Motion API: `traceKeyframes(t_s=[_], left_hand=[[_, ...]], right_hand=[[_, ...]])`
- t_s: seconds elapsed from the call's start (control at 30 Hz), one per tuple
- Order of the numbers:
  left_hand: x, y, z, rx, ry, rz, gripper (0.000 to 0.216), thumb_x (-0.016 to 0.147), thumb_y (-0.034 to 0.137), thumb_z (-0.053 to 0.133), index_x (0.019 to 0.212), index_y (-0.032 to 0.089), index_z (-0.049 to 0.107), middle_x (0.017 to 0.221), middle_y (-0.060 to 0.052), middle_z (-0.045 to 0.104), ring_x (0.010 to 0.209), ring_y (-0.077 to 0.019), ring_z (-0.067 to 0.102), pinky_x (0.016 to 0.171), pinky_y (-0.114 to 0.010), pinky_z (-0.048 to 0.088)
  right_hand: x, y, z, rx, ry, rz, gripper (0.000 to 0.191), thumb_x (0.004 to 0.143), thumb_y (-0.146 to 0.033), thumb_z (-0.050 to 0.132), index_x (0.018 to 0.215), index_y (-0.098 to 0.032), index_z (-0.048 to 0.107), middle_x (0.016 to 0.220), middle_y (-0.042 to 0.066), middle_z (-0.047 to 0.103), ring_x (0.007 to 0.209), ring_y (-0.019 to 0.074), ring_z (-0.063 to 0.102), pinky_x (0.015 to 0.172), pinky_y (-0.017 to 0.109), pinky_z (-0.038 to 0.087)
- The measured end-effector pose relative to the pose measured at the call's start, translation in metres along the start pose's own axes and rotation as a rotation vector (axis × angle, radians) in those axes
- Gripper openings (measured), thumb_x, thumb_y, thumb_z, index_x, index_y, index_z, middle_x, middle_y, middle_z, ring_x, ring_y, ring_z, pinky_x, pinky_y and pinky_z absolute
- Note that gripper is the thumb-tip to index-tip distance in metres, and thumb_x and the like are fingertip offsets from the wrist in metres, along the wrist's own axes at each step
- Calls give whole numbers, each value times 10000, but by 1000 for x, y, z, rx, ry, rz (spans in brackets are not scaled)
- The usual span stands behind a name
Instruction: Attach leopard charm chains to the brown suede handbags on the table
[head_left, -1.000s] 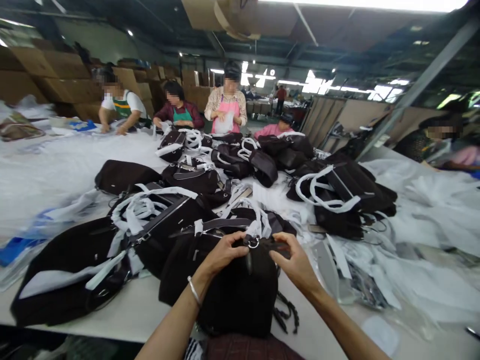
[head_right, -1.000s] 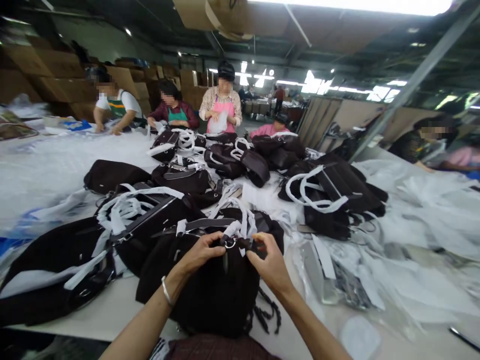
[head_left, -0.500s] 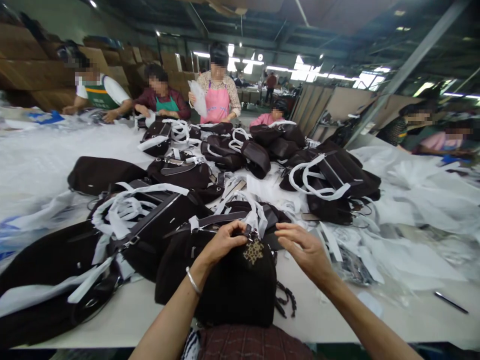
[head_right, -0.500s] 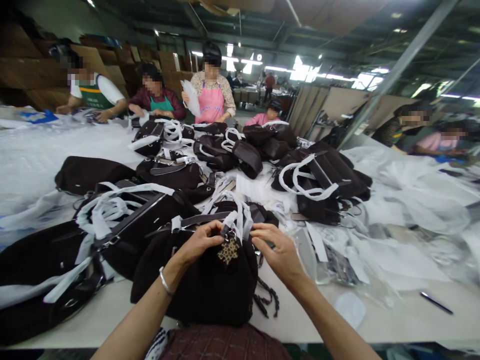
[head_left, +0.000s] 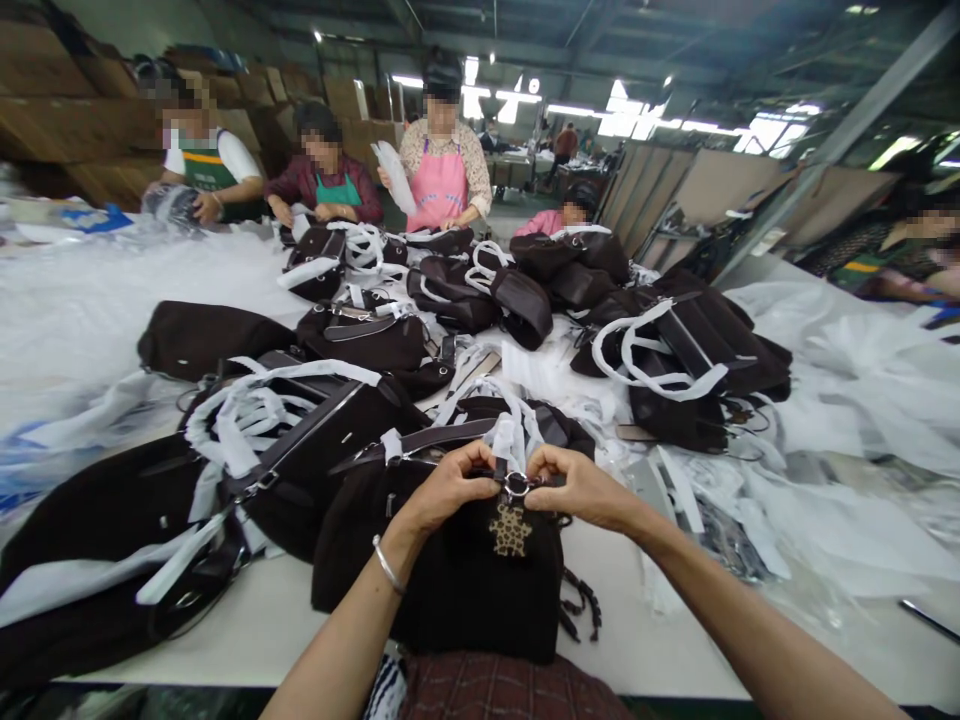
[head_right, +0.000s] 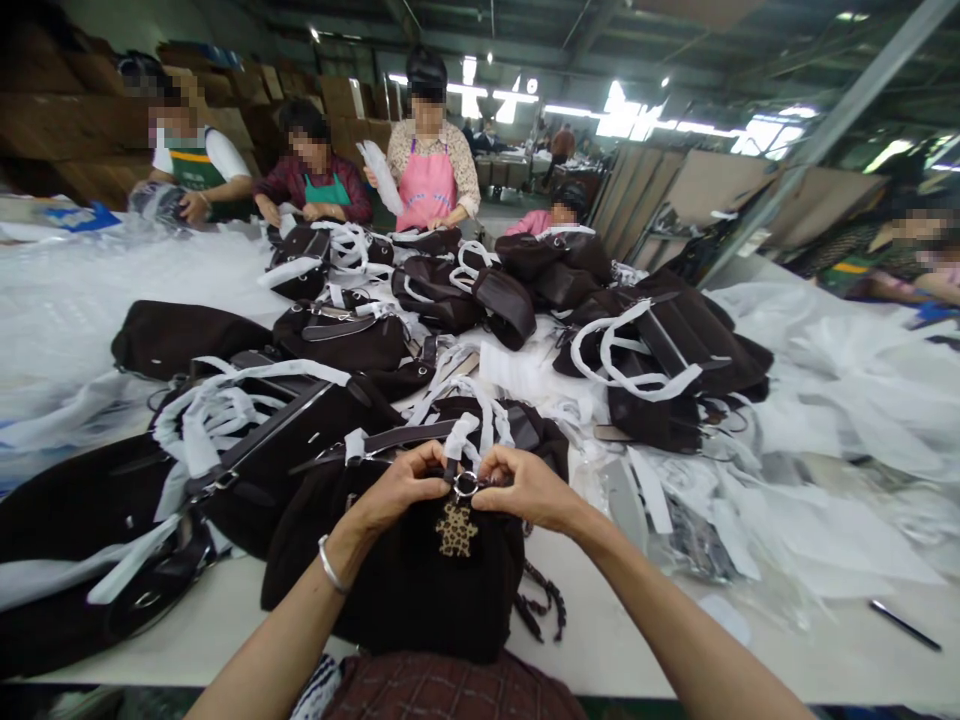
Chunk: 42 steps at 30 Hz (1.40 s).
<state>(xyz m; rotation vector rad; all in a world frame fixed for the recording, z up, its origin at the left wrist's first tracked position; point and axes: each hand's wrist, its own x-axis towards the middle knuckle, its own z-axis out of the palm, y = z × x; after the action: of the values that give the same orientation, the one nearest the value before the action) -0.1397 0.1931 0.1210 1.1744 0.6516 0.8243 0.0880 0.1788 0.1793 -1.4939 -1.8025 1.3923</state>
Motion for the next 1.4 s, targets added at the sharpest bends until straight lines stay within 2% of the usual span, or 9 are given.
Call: traceKeyframes(t_s=[0.2,0.37,0.47,0.6,0.77,1.03,1.17,1.3,1.4], left_hand=[[9,0,7,155,38,50,175,785,235,681,924,173,595,904,-7,599,857,-156,536,820,-272,407],[0,6,18,558,319,107,152,800,182,622,950,203,626,980,-21,637,974,-199,568,924,-321,404],[-20,7,27,736,424,97,124,903,276,527,909,216,635,970,-33,654,971,-210,584,919,-344,420],[-41,-2,34,888,303,-48,257,859,345,602,1096,247,611,1063,-41,664,1004,-240,594,924,-381,449],[-43,-18,32,997,304,-89,235,912,404,504,1064,246,588,1005,-27,674,921,-230,626,867,-363,472],[-25,-29,24,1004,342,-175,354,876,551,503,1048,252,581,930,-11,697,839,-230,662,777,-337,500],[-22,-34,28,1045,387,-135,397,867,547,532,1119,242,558,1045,-55,691,941,-273,670,843,-405,522],[-35,-19,50,1211,557,300,475,866,406,612,1283,206,500,1284,-139,584,1214,-326,549,1048,-508,420],[-33,-5,90,1190,377,524,326,886,232,605,1207,265,556,1180,-79,633,1145,-255,586,1028,-420,444]], right_hand=[[-33,-28,-12,-333,30,-84,145,844,-329,620,844,-227,723,771,6,709,716,179,621,641,273,450],[-59,-8,59,-466,95,-227,376,913,-227,488,1271,-186,596,1154,133,714,971,256,691,802,349,535],[-58,6,99,-665,147,-169,486,900,-210,531,1369,-84,500,1072,204,724,855,294,717,687,374,558],[-62,0,122,-798,62,-245,363,877,-349,632,1138,-97,629,873,146,739,719,281,698,565,344,521],[-89,23,101,-437,55,-507,204,953,-330,515,975,-207,676,857,16,749,747,155,678,688,250,497],[-149,214,-3,-300,623,617,228,877,-366,569,751,-193,648,720,38,695,709,201,648,677,295,441],[-155,268,4,-330,651,742,126,740,-250,709,734,-179,606,771,91,693,803,257,657,714,320,421],[-152,285,15,-289,653,728,91,779,-127,620,712,-175,581,820,101,694,883,240,656,759,306,422],[-150,293,4,-169,596,696,167,811,-159,604,648,-178,574,647,37,658,721,196,656,655,272,447]])
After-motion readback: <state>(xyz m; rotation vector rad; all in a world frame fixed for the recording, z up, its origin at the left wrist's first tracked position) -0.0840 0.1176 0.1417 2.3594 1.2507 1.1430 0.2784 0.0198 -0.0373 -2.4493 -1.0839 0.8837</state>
